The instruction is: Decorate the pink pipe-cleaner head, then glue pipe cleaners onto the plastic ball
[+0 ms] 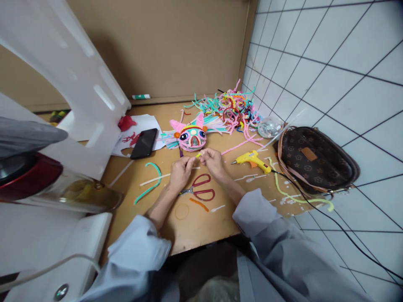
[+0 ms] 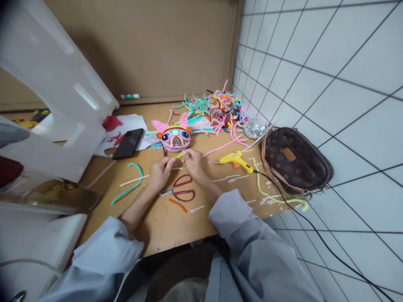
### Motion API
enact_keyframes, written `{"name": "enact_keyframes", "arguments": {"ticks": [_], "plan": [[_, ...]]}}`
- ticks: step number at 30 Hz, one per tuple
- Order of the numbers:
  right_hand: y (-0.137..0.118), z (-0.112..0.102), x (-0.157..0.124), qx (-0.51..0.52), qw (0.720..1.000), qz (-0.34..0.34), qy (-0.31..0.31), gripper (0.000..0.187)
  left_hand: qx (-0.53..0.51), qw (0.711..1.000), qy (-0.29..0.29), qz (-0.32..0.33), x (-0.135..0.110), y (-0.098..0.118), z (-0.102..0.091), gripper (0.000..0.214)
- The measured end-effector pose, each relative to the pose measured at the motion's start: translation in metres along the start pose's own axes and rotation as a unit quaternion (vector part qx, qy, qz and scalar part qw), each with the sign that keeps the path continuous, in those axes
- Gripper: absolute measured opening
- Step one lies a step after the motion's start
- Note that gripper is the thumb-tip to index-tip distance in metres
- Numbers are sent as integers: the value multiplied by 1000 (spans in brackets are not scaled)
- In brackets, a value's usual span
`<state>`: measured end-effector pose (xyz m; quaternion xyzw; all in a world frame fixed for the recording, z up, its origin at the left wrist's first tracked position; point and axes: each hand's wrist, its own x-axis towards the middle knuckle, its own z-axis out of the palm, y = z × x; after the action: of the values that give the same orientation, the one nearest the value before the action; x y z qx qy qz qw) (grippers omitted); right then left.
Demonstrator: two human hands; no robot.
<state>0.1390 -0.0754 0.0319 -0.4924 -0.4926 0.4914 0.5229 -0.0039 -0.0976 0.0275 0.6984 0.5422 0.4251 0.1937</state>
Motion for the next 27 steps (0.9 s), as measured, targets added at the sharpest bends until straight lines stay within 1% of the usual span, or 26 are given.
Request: {"name": "enact_keyframes", "arguments": {"ticks": [5, 8, 10, 12, 14, 20, 22, 24, 27], "plan": [[0, -3, 5, 57, 998, 37, 14, 28, -43, 999, 15, 6, 0, -2, 3, 32], [0, -2, 7, 39, 998, 47, 9, 23, -70, 997, 29, -11, 0, -4, 2, 32], [1, -2, 8, 0, 1000, 20, -2, 18, -79, 996, 37, -26, -1, -5, 1, 32], [2, -3, 7, -43, 999, -22, -16, 15, -76, 996, 39, -33, -1, -5, 1, 30], [4, -4, 6, -77, 995, -50, -28, 16, -68, 997, 31, -27, -1, -4, 1, 28], [10, -9, 11, -107, 993, -50, -16, 14, -60, 996, -34, 53, -3, 4, 7, 31], [9, -12, 13, -125, 991, -52, -14, 15, -63, 996, -39, 54, -4, 4, 7, 33], [7, -17, 15, -154, 987, -50, -13, 14, -63, 998, -1, 27, -3, 1, 5, 34], [7, -25, 20, -204, 977, -55, -21, 13, -87, 991, 100, -34, 4, -11, 2, 33]]}}
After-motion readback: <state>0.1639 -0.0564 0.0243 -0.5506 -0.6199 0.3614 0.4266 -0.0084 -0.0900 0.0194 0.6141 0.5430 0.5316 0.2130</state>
